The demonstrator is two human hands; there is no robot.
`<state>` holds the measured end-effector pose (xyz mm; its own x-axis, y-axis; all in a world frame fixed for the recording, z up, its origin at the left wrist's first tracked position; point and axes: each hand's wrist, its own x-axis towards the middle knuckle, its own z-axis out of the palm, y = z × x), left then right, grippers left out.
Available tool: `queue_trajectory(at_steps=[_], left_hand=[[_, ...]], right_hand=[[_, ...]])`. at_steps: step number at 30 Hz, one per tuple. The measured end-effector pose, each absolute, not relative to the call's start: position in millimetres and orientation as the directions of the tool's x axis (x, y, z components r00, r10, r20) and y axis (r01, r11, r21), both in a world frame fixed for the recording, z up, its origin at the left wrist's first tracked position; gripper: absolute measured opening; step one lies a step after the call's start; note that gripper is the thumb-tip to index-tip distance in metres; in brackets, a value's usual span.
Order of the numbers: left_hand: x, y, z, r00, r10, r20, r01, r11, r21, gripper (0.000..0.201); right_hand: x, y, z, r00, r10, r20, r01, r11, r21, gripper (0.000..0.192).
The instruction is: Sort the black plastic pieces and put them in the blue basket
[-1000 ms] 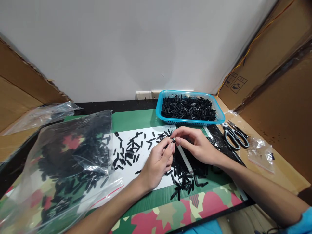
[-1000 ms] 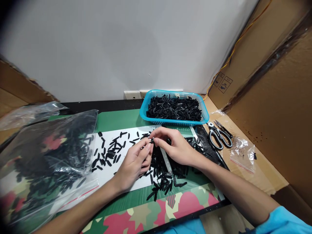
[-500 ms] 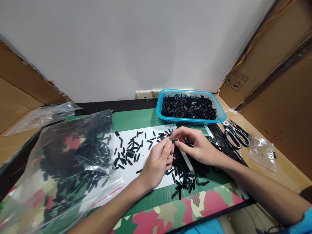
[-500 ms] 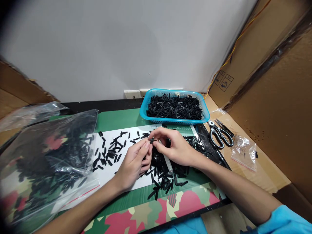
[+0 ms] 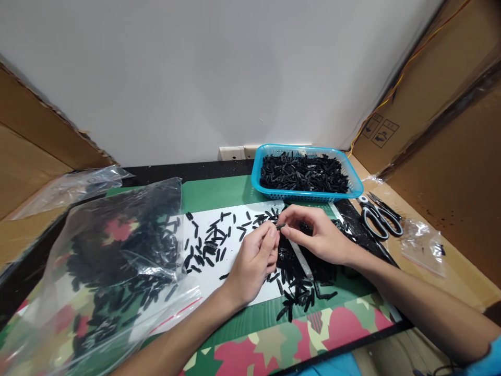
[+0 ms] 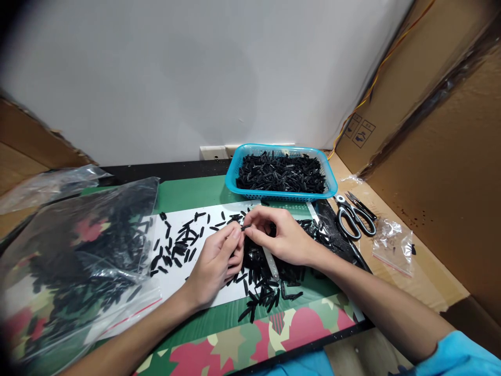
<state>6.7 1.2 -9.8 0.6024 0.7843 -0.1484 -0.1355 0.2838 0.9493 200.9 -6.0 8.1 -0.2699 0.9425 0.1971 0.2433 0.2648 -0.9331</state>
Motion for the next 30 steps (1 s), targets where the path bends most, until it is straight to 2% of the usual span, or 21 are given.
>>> queue_trajectory(at_steps=[5,12,17,20,30], left_hand=[[6.1,0.5,-9.4,0.607,0.784,-0.125,-0.109,0.238,0.965,0.041],[7.5,2.0,-7.0,0.569,0.814,-0.115,-0.151,0.241,0.959,0.043],[6.2,1.7,-11.1,0.59,0.801,-0.102,-0.135,0.222,0.966,0.043],[6.1,1.4,-12.6,0.599,0.795,-0.1,-0.119,0.211,0.97,0.042],[6.7,2.2,-11.2,0.581,0.806,-0.112,-0.142,0.236,0.961,0.042]], right_hand=[[199.5,-5.0,6.9,-0.258,0.952,0.166,0.201,0.221,-0.955,0.027],[204.8,0.3,1.4,-0.068,0.984,0.162,0.136,0.171,-0.976,0.038],[201.9,-4.6,6.6,-0.172,0.974,0.151,0.203,0.185,-0.962,0.047],[199.5,-6.5,9.0,-0.213,0.971,0.111,0.243,0.163,-0.956,0.044],[201.9,-5.4,5.5,-0.233,0.968,0.093,0.173,0.135,-0.976,0.026]])
